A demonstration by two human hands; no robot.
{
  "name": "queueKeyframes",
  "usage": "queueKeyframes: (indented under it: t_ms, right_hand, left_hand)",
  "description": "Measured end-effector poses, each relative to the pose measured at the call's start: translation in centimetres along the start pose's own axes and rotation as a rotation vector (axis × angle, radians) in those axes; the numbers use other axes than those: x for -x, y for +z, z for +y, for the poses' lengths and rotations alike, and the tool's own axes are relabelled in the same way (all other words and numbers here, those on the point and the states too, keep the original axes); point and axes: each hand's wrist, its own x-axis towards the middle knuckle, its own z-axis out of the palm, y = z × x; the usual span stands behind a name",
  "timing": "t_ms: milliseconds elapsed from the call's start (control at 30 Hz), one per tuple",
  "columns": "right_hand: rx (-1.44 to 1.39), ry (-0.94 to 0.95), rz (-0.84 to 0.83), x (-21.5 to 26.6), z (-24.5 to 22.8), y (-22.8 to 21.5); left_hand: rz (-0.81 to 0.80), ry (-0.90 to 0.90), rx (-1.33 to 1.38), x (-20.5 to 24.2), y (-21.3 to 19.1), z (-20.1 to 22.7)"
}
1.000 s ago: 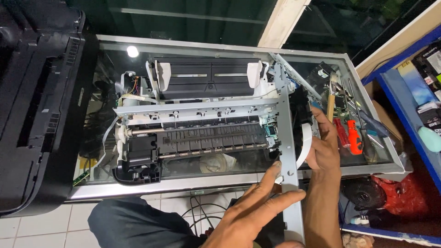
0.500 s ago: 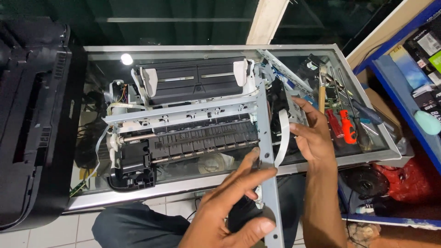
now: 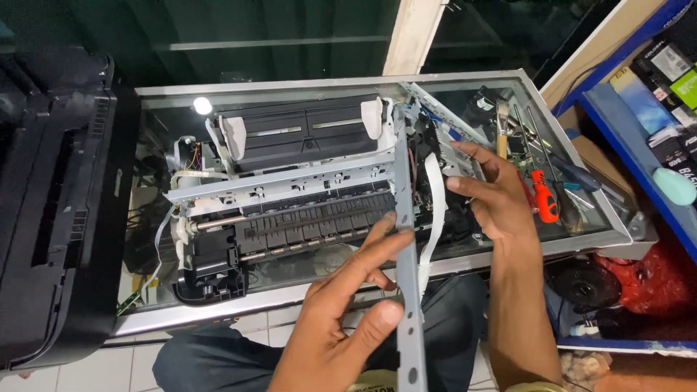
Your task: The person is sitting on the floor and working on the internal components of a disassembled printer placed on a glass table. They use their hands to manipulate a white metal frame, a black plastic part, and various wires, attempting to align and connect them within the printer's chassis.
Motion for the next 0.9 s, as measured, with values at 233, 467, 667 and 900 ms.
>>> queueKeyframes:
  t_ms: [233, 467, 667, 900]
  right_hand:
    - [-0.009, -0.122, 0.060, 0.6, 0.6, 0.0]
    - [0.074, -0.212, 0.159, 1.2, 1.4, 1.1]
    - [0.057, -0.222, 0.168, 1.2, 1.8, 1.6]
    - [0.051, -0.226, 0.155, 0.9, 3.5, 0.5]
  left_hand:
    - [0.028, 0.040, 0.042, -1.5, -1.8, -5.3]
    - [0.104, -0.186, 0.101, -4.1, -2.5, -9.5]
    - [0.102, -0.075, 0.080, -2.6, 1.5, -15.3]
    - [0.171, -0.157, -0.328, 1.7, 4.8, -10.6]
